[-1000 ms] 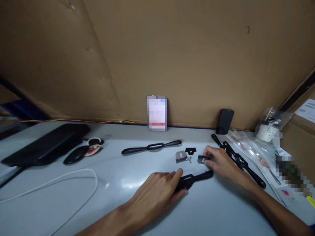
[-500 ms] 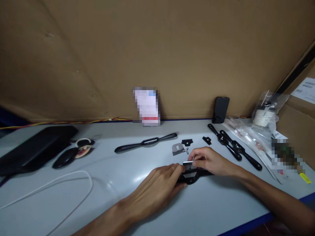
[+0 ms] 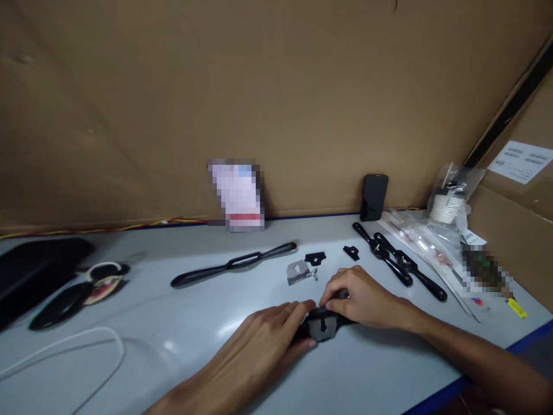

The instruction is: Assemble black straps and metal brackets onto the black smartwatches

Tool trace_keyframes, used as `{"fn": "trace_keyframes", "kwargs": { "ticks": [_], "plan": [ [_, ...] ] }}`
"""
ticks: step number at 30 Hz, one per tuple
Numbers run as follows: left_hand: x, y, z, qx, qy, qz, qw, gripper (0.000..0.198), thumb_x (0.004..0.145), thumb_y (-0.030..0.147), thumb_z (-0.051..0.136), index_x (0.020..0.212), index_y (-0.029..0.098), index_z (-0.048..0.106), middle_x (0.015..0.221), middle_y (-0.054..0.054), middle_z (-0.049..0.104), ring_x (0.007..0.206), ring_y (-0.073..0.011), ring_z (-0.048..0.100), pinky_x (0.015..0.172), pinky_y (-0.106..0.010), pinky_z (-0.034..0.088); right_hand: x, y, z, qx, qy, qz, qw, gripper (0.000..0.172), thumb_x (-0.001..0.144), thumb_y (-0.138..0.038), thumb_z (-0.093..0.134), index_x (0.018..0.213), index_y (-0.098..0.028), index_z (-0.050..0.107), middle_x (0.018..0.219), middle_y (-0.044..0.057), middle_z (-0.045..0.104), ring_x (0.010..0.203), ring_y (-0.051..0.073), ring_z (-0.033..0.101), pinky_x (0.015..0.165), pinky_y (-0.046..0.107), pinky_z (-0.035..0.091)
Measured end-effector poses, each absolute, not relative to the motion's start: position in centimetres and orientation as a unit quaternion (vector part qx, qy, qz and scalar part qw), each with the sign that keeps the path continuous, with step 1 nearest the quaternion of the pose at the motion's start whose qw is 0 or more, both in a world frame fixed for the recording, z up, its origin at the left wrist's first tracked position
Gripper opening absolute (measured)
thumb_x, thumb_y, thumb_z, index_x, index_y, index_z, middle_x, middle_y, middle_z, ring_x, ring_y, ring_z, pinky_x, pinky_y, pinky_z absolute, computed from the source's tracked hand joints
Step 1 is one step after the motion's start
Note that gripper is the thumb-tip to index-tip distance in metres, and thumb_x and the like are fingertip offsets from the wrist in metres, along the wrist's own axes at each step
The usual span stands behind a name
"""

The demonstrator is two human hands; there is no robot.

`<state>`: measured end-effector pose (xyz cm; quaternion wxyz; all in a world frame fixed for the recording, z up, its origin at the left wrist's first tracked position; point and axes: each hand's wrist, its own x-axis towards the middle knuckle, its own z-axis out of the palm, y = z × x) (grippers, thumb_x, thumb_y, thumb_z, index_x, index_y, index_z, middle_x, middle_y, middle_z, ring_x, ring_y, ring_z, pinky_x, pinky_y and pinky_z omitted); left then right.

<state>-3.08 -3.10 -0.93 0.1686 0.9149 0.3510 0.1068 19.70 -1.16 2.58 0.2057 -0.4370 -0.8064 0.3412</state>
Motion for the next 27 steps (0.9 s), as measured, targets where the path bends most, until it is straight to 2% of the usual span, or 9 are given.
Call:
{"fn": "trace_keyframes", "kwargs": {
  "ticks": [3,7,12,18,21,24,27],
  "plan": [
    [-3.2,-3.0,-1.1,0.920,0.341,0.109,0.160,0.021,0.101,0.028,0.056,0.122,0.025,0.054,0.096,-0.001,0.072,0.078,-0.0236,0.071,0.064,-0.033,0.050,20.7,-0.4,2.8,-0.435,-0.811,0.314,0.233,0.026,0.080,0.001,0.066,0.085,-0.021,0.080,0.084,0.000,0.075,0.081,0.014,0.067,0.079,0.026,0.049],
    [-3.3,-3.0,-1.1,0.925,0.328,0.126,0.147,0.025,0.103,0.033,0.050,0.126,0.023,0.055,0.093,-0.003,0.071,0.075,-0.0236,0.071,0.064,-0.034,0.051,23.1,1.6,2.9,-0.550,-0.792,0.102,0.245,0.016,0.093,-0.014,0.064,0.101,-0.017,0.077,0.098,0.009,0.073,0.094,0.023,0.065,0.087,0.037,0.049],
    [-3.3,-3.1,-1.0,0.928,0.329,0.112,0.135,0.029,0.102,0.034,0.051,0.129,0.022,0.054,0.098,-0.005,0.071,0.079,-0.0260,0.071,0.067,-0.038,0.054,25.2,3.3,3.0,-0.575,-0.795,-0.042,0.191,0.024,0.097,-0.015,0.055,0.114,-0.016,0.072,0.113,0.013,0.071,0.109,0.029,0.058,0.095,0.043,0.045],
    [-3.2,-3.3,-0.8,0.925,0.343,0.075,0.143,0.027,0.102,0.033,0.053,0.127,0.022,0.055,0.099,-0.005,0.070,0.080,-0.0257,0.071,0.068,-0.038,0.056,25.6,3.3,2.6,-0.564,-0.820,-0.054,0.082,0.038,0.100,-0.014,0.047,0.137,-0.011,0.058,0.101,0.013,0.073,0.101,0.031,0.059,0.090,0.045,0.044],
    [-3.1,-3.4,-0.6,0.926,0.344,0.067,0.143,0.027,0.102,0.033,0.054,0.126,0.022,0.055,0.100,-0.005,0.070,0.083,-0.0259,0.071,0.070,-0.038,0.055,25.5,3.1,2.4,-0.548,-0.832,-0.067,0.051,0.031,0.106,-0.027,0.046,0.125,-0.013,0.066,0.104,0.014,0.071,0.105,0.032,0.060,0.094,0.047,0.044],
    [-3.0,-3.3,-0.4,0.923,0.349,0.058,0.150,0.026,0.102,0.032,0.054,0.126,0.023,0.055,0.101,-0.006,0.070,0.084,-0.0258,0.070,0.071,-0.038,0.055,25.1,2.8,2.2,-0.534,-0.840,-0.092,0.026,0.044,0.109,-0.041,0.039,0.108,-0.014,0.074,0.111,0.017,0.068,0.112,0.033,0.061,0.106,0.053,0.040],
    [-3.0,-3.2,-0.3,0.921,0.354,0.053,0.156,0.026,0.102,0.033,0.054,0.126,0.023,0.055,0.102,-0.006,0.070,0.085,-0.0259,0.070,0.071,-0.038,0.054,24.5,2.3,2.0,-0.533,-0.841,-0.083,0.038,0.050,0.108,-0.048,0.036,0.112,-0.014,0.073,0.122,0.019,0.067,0.123,0.033,0.060,0.118,0.057,0.030]
  ]
}}
